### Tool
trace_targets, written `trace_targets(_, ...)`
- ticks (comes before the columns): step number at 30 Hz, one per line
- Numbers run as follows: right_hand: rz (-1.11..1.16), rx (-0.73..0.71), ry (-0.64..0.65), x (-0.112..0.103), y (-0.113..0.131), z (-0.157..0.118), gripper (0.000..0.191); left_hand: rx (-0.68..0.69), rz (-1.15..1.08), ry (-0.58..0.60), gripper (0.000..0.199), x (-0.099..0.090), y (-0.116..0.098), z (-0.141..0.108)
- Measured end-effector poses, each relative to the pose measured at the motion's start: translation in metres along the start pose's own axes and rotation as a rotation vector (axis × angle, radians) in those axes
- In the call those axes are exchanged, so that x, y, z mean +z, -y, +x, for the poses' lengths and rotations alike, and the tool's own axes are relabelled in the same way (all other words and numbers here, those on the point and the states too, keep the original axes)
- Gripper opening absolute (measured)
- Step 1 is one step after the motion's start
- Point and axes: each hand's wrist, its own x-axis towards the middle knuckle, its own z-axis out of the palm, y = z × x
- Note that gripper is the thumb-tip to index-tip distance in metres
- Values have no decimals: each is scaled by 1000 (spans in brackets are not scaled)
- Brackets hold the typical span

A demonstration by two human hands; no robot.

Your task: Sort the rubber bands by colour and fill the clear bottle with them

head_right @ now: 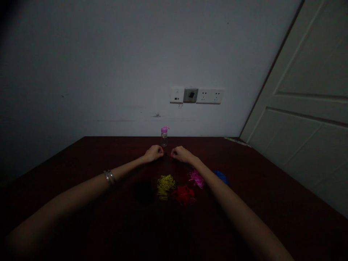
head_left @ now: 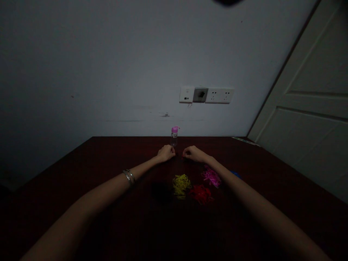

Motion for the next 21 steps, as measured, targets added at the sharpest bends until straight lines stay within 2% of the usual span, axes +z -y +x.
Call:
trace_targets(3,-50,43,26,5,4,6,21,-1,40,9,14,-4,1,-1)
trace_targets(6,-97,96,67,8,6,10,19,65,146,-7,13,-8,3,-3)
trace_targets(10,-129,151,70,11,6,16,16,329,360,-39,16,-17,4,-5)
trace_targets(14,-158,227,59,14,8,21,14,564,524,-16,17,-29,3,-2)
trace_targets(17,-174,281,48,16,12,24,13,610,584,-20,19,-37,4,1)
trace_targets(21,-199,356,12,18,20,23,15,592,612,-15,23,-46,5,3)
